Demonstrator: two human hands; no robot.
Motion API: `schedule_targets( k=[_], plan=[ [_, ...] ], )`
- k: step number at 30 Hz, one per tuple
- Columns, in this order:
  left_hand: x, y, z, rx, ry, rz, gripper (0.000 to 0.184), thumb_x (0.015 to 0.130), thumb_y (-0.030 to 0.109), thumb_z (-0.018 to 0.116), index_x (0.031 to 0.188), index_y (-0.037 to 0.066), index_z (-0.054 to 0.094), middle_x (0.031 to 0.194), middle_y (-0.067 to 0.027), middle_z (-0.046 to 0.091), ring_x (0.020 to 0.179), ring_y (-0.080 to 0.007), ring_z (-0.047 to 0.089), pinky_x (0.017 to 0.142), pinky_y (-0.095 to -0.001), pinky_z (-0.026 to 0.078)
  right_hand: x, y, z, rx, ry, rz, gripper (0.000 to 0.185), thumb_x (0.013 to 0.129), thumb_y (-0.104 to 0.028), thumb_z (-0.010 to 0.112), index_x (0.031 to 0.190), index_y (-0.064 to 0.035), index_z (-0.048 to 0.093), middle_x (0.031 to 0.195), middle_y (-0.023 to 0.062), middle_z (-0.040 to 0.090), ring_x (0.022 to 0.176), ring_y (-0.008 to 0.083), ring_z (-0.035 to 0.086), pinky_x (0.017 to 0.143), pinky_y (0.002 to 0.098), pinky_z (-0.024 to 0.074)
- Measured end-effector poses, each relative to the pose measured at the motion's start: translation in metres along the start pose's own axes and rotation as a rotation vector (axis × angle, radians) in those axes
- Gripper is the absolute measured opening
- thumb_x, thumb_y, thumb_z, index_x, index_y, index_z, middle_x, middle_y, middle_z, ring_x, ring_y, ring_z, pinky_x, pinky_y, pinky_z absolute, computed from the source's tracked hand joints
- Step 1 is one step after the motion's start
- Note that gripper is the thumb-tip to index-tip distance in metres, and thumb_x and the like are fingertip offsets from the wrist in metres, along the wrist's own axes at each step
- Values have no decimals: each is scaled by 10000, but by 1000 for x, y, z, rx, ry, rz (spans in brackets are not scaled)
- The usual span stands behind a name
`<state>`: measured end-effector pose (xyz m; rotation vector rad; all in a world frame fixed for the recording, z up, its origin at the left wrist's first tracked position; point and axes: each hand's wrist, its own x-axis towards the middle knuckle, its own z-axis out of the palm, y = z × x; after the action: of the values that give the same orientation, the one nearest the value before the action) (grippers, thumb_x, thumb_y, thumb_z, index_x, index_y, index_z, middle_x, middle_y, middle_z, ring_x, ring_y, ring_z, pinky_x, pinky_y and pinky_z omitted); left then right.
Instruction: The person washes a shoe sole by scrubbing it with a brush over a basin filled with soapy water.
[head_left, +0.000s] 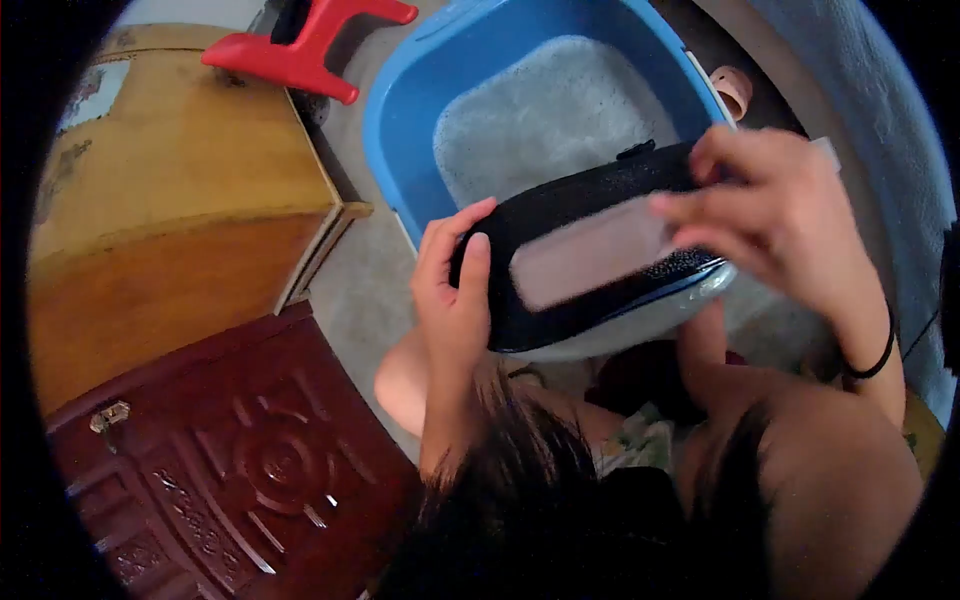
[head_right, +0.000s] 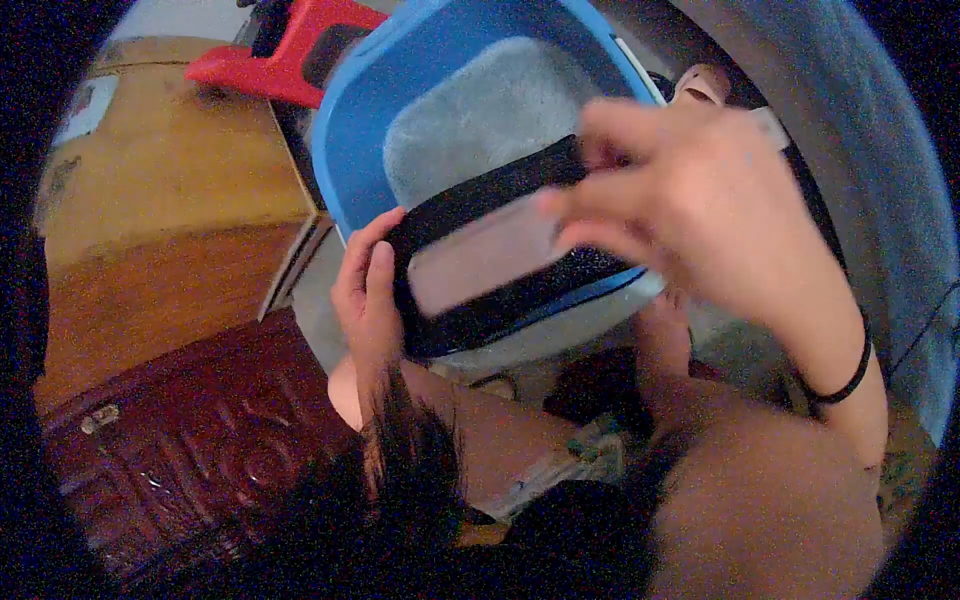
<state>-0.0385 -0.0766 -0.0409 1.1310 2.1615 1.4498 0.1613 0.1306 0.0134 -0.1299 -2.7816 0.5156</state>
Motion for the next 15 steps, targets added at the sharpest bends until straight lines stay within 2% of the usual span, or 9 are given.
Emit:
schedule_targets(
  k=[2,3,6,8,10,13,15],
  plan=[
    [0,0,-1,24,-13,-4,225,909,87,535,1087,25,658,947,-67,601,921,-165,555,865,-264,407,-8,17,-14,23,17,166,225,725,-229,741,926,-129,748,837,64,546,687,225,574,594,311,452],
    [0,3,-4,30,-13,-7,223,909,87,538,1085,29,660,938,-68,601,908,-163,557,857,-262,411,-12,23,-23,45,36,175,231,728,-227,751,931,-118,747,836,65,550,667,219,572,583,305,459],
    [-2,2,-8,4,14,-12,218,904,81,546,1080,37,666,921,-67,603,883,-160,562,835,-257,423,-11,-1,-15,-14,31,113,257,716,-249,760,935,-117,744,839,54,556,648,211,573,567,311,462],
    [-3,2,-12,7,21,0,215,906,76,550,1081,34,668,916,-63,605,868,-153,565,816,-253,432,0,-25,3,2,80,-76,251,718,-262,756,943,-151,746,824,38,561,629,202,571,558,315,460],
    [0,-4,-3,-32,30,-13,215,908,76,548,1081,36,670,915,-63,609,862,-146,566,806,-247,434,2,-35,14,85,10,-154,241,732,-269,743,957,-181,745,806,26,563,612,192,565,538,315,450],
    [-1,0,-2,-54,42,-23,208,911,87,552,1072,37,673,907,-59,613,859,-139,570,800,-243,436,6,-25,5,18,72,-130,146,750,-302,721,809,-170,733,751,15,545,638,194,585,527,339,457],
    [-1,4,-3,-60,51,-39,206,911,95,556,1071,39,674,910,-57,614,861,-139,571,804,-248,438,5,-8,-5,-52,156,20,156,791,-315,700,793,-165,741,754,26,573,593,209,583,509,343,455]
  ],
)
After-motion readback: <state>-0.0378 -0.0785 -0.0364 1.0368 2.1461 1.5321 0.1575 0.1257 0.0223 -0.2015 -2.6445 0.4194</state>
